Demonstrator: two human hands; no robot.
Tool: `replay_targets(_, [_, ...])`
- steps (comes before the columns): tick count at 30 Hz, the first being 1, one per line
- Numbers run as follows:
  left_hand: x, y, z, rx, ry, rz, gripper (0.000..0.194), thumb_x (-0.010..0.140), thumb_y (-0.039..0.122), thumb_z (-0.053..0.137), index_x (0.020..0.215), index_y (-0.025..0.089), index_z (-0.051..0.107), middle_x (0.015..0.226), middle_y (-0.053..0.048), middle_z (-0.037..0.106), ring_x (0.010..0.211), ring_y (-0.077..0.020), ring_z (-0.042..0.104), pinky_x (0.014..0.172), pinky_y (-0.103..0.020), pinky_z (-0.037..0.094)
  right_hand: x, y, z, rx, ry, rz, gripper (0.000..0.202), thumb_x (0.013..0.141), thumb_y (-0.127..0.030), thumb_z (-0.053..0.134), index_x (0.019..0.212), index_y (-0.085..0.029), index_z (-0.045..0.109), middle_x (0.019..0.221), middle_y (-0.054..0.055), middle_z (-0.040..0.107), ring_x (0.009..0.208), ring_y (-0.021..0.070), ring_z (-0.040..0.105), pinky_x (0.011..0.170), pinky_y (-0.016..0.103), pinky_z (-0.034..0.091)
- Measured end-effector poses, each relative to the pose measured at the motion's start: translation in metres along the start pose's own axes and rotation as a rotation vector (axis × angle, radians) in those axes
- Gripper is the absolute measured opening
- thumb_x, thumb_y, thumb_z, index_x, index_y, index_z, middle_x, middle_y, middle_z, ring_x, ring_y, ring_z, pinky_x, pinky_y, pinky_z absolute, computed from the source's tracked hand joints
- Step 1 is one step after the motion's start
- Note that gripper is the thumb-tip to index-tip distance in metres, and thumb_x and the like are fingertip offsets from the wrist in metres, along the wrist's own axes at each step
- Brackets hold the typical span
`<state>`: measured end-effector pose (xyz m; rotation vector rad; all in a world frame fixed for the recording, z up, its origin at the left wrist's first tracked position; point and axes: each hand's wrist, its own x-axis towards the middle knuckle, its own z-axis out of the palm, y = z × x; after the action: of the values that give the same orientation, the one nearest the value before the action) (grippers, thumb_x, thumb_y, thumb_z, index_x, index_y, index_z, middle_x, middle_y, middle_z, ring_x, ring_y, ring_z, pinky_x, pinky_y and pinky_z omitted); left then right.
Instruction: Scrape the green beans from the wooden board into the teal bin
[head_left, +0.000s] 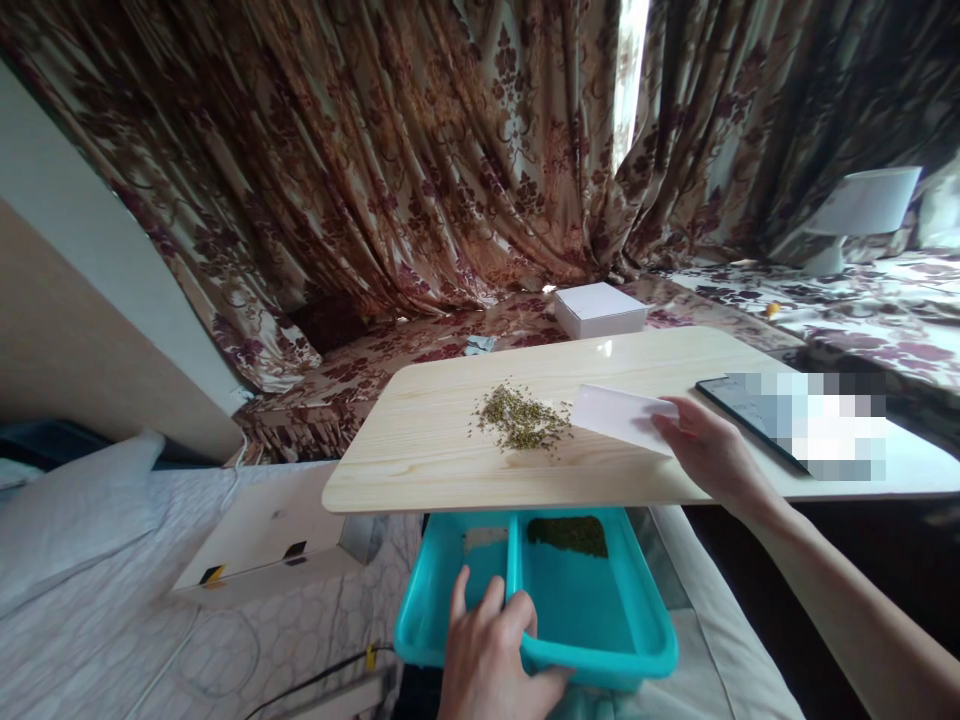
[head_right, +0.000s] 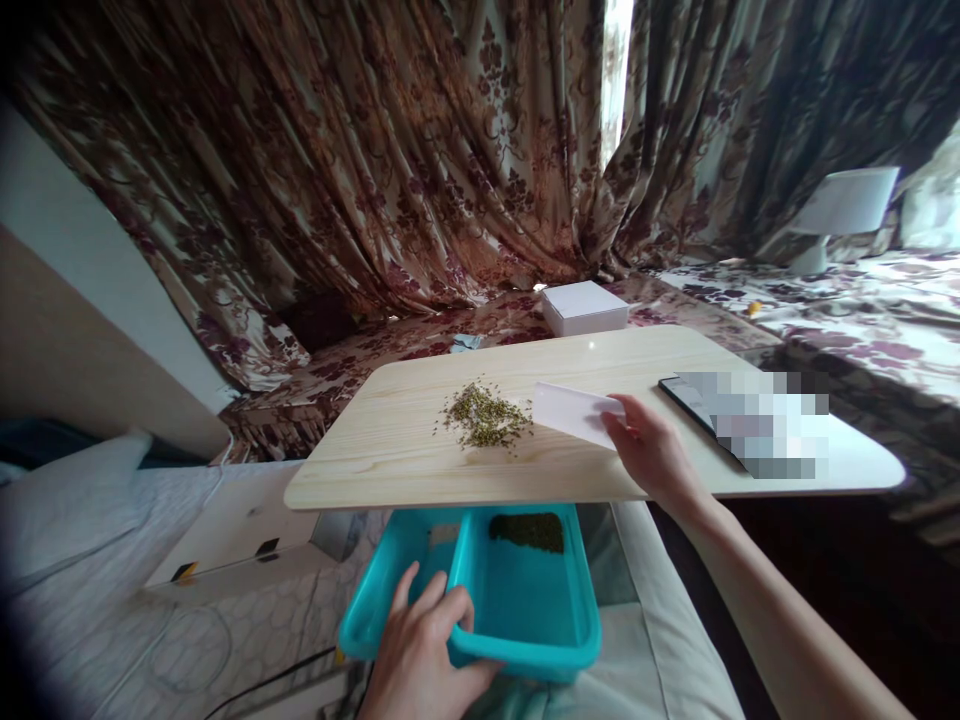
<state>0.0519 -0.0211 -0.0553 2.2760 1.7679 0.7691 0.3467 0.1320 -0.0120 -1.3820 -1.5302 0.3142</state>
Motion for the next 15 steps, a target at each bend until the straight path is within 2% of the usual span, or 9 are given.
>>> replay_targets(8, [0.000,0.000,0.000,-0.001,-0.009,-0.005,0.024,0.059,0.021,0.070,0.064,0.025,0.048,0.069,0.006,0.049,0.074,-0.0204,0.061,0.109,-0.057,0.033,0.001,-0.014,-0.002,-0.005,-0.055,-0.023,0.025,0.085,-0.042,0.052,0.098,-0.021,0.060,0.080,0.006,0.073,0.071,0.0227,0.071,0.065,0.036,0.057])
replay_targets(15, [0.000,0.001,-0.001,0.004,-0.012,-0.001,0.022,0.060,0.020,0.068,0.064,0.025,0.047,0.069,0.006,0.049,0.073,-0.0201,0.060,0.109,-0.057,0.034,-0.005,-0.022,-0.007,-0.008,-0.066,-0.044,0.026,0.084,-0.048,0.054,0.094,-0.024,0.061,0.075,0.003,0.072,0.068,0.0223,0.070,0.061,0.034,0.057])
